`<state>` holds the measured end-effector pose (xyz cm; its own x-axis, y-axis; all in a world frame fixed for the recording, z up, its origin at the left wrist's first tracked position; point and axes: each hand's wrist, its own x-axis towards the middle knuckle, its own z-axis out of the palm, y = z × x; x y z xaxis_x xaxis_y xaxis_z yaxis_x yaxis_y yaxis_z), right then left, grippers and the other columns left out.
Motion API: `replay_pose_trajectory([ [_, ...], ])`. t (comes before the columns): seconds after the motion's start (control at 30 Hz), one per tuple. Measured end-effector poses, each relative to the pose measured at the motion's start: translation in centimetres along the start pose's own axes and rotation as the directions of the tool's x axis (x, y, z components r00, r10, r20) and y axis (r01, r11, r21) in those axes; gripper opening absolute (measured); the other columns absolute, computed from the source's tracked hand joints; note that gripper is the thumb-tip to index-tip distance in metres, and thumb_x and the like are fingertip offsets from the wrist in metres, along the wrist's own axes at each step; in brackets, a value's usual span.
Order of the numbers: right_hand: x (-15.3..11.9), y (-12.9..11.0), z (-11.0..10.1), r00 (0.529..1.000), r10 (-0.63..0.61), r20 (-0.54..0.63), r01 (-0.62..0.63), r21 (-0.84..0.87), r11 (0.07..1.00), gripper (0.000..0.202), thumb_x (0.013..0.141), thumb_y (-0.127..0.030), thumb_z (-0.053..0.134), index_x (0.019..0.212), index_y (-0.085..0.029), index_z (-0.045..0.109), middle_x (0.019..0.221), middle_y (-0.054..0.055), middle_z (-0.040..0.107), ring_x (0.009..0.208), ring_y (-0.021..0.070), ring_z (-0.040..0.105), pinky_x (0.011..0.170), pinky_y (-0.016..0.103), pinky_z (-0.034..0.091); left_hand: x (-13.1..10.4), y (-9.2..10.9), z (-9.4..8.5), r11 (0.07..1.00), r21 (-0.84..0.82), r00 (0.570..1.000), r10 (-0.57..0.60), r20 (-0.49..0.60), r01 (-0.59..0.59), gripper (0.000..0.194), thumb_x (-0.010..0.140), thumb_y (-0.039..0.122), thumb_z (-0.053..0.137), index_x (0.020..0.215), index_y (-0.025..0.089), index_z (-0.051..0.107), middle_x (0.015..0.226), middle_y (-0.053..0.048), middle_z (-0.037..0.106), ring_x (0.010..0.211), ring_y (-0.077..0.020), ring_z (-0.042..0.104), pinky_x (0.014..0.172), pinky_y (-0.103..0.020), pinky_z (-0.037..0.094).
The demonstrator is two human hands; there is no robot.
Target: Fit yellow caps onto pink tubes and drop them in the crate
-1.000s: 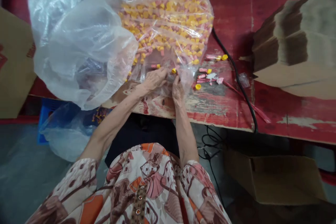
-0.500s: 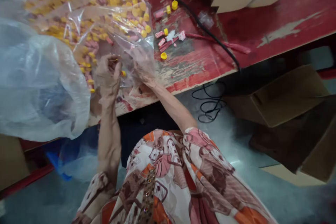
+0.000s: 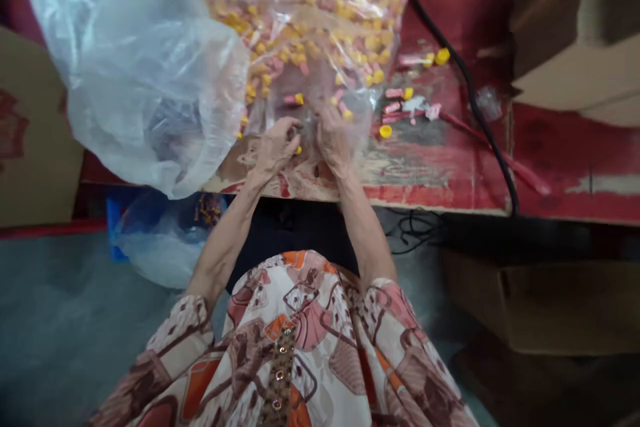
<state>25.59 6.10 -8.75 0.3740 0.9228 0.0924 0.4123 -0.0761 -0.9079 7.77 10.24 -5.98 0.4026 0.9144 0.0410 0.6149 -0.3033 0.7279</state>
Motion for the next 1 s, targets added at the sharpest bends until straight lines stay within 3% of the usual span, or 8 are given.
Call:
replay_pose_trajectory([
  [0.13,0.3,1.4,0.1,0.997,-0.072,-0.013,0.071,-0.079,0.994,0.035,0.111,-0.003,0.050,0.115,-0.024,0.077,0.128,0.015,0.080,0.122,0.0297,0.066,0.122,0.046,0.051,-1.7,0.1,-0.9,0.998,0.044,0.996,0.054,-0.069,-0.051,0.023,0.109,0.011,0.069,0.128,0.022,0.077,0.123,-0.007,0.081,0.102,-0.0213,0.073,0.103,-0.036,0.058],
  [0.33,0.8,4.0,0.3,0.982,-0.163,-0.094,0.145,-0.178,0.973,0.027,0.109,-0.019,0.051,0.114,-0.026,0.077,0.121,0.012,0.080,0.119,0.0309,0.073,0.114,0.048,0.059,-5.7,-2.8,-3.6,1.000,0.011,0.997,0.010,-0.074,-0.009,0.004,0.108,0.024,0.077,0.110,0.023,0.079,0.118,-0.008,0.084,0.107,-0.0235,0.079,0.105,-0.034,0.063],
  [0.43,1.0,4.4,0.3,0.978,-0.181,-0.103,0.158,-0.202,0.966,0.026,0.107,-0.022,0.051,0.111,-0.025,0.076,0.118,0.012,0.081,0.117,0.0302,0.074,0.112,0.047,0.061,-9.2,-5.1,-5.6,1.000,0.000,0.969,-0.028,-0.245,0.029,0.012,0.112,0.033,0.073,0.116,0.025,0.081,0.118,-0.009,0.085,0.108,-0.0241,0.080,0.108,-0.035,0.064],
  [0.5,1.0,4.5,0.2,0.974,-0.196,-0.117,0.170,-0.202,0.965,0.027,0.107,-0.024,0.050,0.109,-0.025,0.077,0.117,0.012,0.082,0.115,0.0296,0.075,0.111,0.047,0.062,-12.4,-7.2,-7.0,0.992,0.019,0.905,-0.103,-0.413,0.122,0.016,0.114,0.036,0.068,0.116,0.025,0.079,0.117,-0.010,0.084,0.109,-0.0265,0.079,0.109,-0.038,0.065],
  [0.67,0.9,4.9,0.4,0.965,-0.212,-0.157,0.181,-0.192,0.965,0.029,0.106,-0.023,0.049,0.109,-0.025,0.078,0.114,0.011,0.082,0.113,0.0286,0.076,0.112,0.046,0.064,-21.0,-14.2,-9.4,0.889,0.021,0.621,-0.301,-0.724,0.457,0.012,0.108,0.034,0.061,0.107,0.026,0.070,0.106,-0.012,0.077,0.113,-0.0336,0.076,0.111,-0.051,0.066],
  [0.83,0.8,5.4,0.6,0.962,-0.218,-0.167,0.187,-0.185,0.965,0.029,0.108,-0.026,0.050,0.110,-0.026,0.078,0.116,0.011,0.083,0.115,0.0290,0.076,0.114,0.048,0.063,-24.5,-16.5,-10.2,0.835,0.020,0.516,-0.321,-0.794,0.550,0.010,0.105,0.033,0.059,0.105,0.028,0.067,0.111,-0.017,0.074,0.126,-0.0405,0.075,0.121,-0.064,0.062],
  [0.93,0.8,5.6,0.7,0.965,-0.214,-0.149,0.184,-0.189,0.965,0.029,0.109,-0.028,0.049,0.110,-0.028,0.078,0.116,0.011,0.083,0.117,0.0294,0.076,0.114,0.048,0.063,-22.0,-14.1,-9.4,0.899,0.062,0.547,-0.207,-0.811,0.433,0.019,0.110,0.036,0.053,0.111,0.027,0.070,0.116,-0.018,0.077,0.125,-0.0386,0.076,0.121,-0.062,0.063],
  [1.0,0.8,5.7,0.7,0.964,-0.226,-0.138,0.199,-0.184,0.963,0.029,0.108,-0.028,0.049,0.110,-0.027,0.078,0.116,0.012,0.083,0.116,0.0300,0.076,0.115,0.049,0.063,-18.4,-11.7,-7.9,0.943,0.095,0.643,-0.140,-0.753,0.318,0.023,0.112,0.037,0.053,0.114,0.026,0.074,0.117,-0.018,0.080,0.125,-0.0371,0.077,0.122,-0.059,0.063],
])
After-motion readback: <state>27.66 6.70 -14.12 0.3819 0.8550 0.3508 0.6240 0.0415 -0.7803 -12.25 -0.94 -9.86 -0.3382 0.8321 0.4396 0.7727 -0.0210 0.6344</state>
